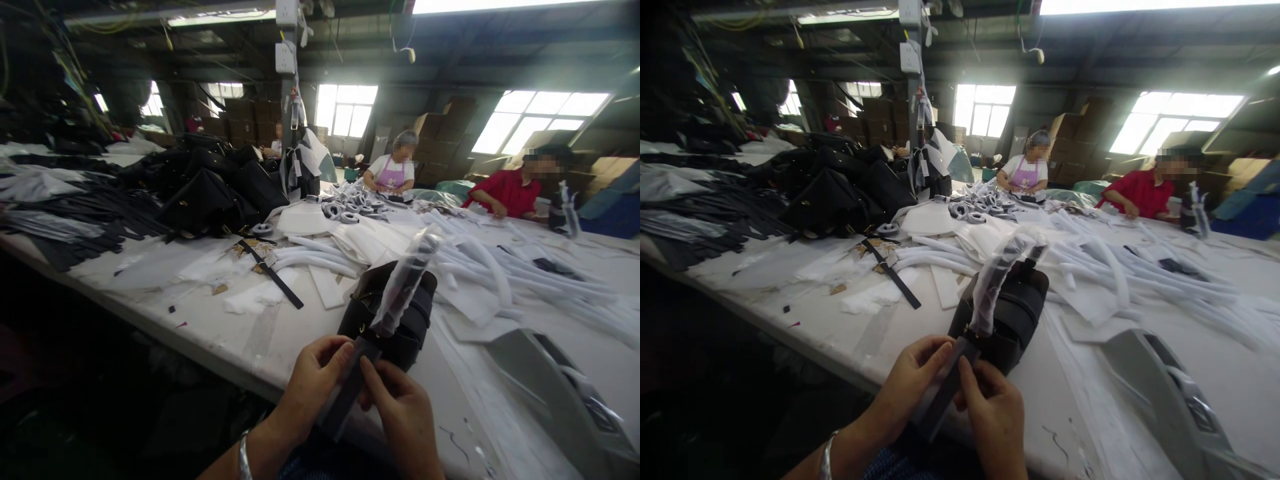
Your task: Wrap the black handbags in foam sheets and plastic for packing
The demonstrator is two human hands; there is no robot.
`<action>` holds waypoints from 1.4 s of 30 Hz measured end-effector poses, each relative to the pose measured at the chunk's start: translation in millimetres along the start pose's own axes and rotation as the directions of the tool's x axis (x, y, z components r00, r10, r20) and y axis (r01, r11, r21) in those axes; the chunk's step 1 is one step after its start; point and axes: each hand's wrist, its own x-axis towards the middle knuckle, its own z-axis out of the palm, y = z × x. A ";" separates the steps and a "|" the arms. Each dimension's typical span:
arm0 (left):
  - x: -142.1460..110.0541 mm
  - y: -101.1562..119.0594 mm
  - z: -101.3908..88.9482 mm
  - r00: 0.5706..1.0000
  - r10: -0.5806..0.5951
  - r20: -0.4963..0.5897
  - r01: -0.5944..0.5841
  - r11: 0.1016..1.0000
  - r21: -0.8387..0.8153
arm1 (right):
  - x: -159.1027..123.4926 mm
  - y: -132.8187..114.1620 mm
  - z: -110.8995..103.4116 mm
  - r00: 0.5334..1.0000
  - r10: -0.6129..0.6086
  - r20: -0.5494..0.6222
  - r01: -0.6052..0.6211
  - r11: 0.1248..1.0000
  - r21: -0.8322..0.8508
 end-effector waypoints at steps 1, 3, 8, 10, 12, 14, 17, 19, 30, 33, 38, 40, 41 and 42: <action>-2.3 -3.6 -1.2 1.000 -0.008 -0.019 0.008 1.000 0.007 | -0.6 -0.7 1.4 1.000 0.003 -0.014 -0.003 1.000 -0.002; -7.3 -12.7 -3.3 0.998 -0.029 -0.054 0.030 0.999 0.012 | -2.3 -3.0 4.1 0.999 0.015 -0.044 -0.015 1.000 0.000; -15.1 -30.7 -3.1 0.991 -0.049 -0.125 0.044 0.998 -0.035 | -3.3 -11.5 8.7 0.997 -0.009 -0.071 0.010 1.000 0.011; -14.7 -33.0 -2.0 0.987 -0.009 -0.159 0.007 1.000 -0.015 | -1.8 -14.0 8.8 0.996 -0.043 -0.080 0.043 0.999 -0.005; -13.3 -33.5 -1.5 0.977 0.073 -0.199 -0.059 0.995 0.074 | -0.1 -15.4 8.0 0.993 -0.053 -0.105 0.049 0.998 -0.041; -12.2 -33.7 -1.8 0.957 0.199 -0.211 -0.151 0.963 0.222 | 1.8 -15.3 6.6 0.991 -0.040 -0.131 0.030 0.997 -0.077; -12.7 -35.8 -3.5 0.898 0.423 -0.122 -0.332 0.833 0.443 | 5.2 -11.2 3.9 0.994 -0.013 -0.108 0.007 0.999 -0.051; -14.3 -37.4 -5.3 0.819 0.573 -0.011 -0.481 0.697 0.533 | 7.8 -6.8 2.3 0.998 0.008 -0.056 -0.006 0.999 0.044; -16.8 -9.0 -27.1 0.488 0.671 0.559 -0.707 -0.072 0.704 | 2.4 -10.2 -2.1 0.991 0.010 0.136 -0.021 0.997 0.078; -20.3 -13.4 -29.6 0.485 0.626 0.611 -0.766 -0.034 0.642 | 1.2 -10.8 -1.5 0.992 -0.022 0.121 0.025 0.999 -0.023; -34.6 -37.1 -38.1 0.481 0.588 0.650 -0.824 0.050 0.565 | 2.3 -9.1 -1.5 0.987 0.026 0.160 -0.056 0.981 0.186; -38.4 -36.4 -41.5 0.555 0.643 0.528 -0.780 0.182 0.598 | 3.4 -9.7 -3.2 0.982 0.043 0.185 -0.087 0.967 0.240; -38.6 -32.2 -41.7 0.641 0.651 0.406 -0.713 0.309 0.630 | 4.0 -9.9 -4.2 0.980 0.040 0.197 -0.090 0.964 0.251; -37.4 -26.1 -40.4 0.745 0.617 0.256 -0.607 0.466 0.643 | 4.7 -10.0 -4.9 0.978 0.032 0.207 -0.086 0.963 0.254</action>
